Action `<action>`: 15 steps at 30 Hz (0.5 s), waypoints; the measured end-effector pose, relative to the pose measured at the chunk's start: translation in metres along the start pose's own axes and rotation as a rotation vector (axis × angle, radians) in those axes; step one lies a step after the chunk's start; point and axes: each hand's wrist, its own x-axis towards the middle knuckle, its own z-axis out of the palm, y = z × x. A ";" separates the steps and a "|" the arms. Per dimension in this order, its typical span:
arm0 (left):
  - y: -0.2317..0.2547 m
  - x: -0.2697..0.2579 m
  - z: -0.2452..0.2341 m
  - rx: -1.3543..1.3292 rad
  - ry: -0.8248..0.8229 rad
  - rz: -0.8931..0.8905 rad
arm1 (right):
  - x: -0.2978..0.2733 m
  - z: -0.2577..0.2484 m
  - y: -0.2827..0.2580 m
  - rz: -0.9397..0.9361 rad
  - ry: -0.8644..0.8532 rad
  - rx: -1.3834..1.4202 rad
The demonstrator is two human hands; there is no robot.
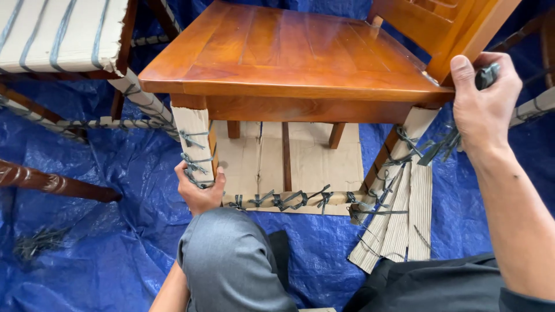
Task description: Wrapping wooden chair legs with protective padding and securing them with plastic ties.
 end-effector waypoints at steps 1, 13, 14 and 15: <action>-0.001 -0.002 -0.001 -0.003 -0.004 -0.001 | -0.001 -0.001 0.009 0.002 0.002 -0.004; -0.017 -0.008 -0.005 -0.007 -0.012 -0.068 | -0.207 -0.026 0.409 0.271 -0.206 -0.815; -0.016 -0.009 -0.004 -0.011 -0.007 -0.098 | -0.230 -0.034 0.429 0.411 -0.461 -0.868; -0.016 -0.009 -0.004 -0.015 -0.003 -0.129 | -0.254 -0.041 0.448 0.558 -0.714 -0.915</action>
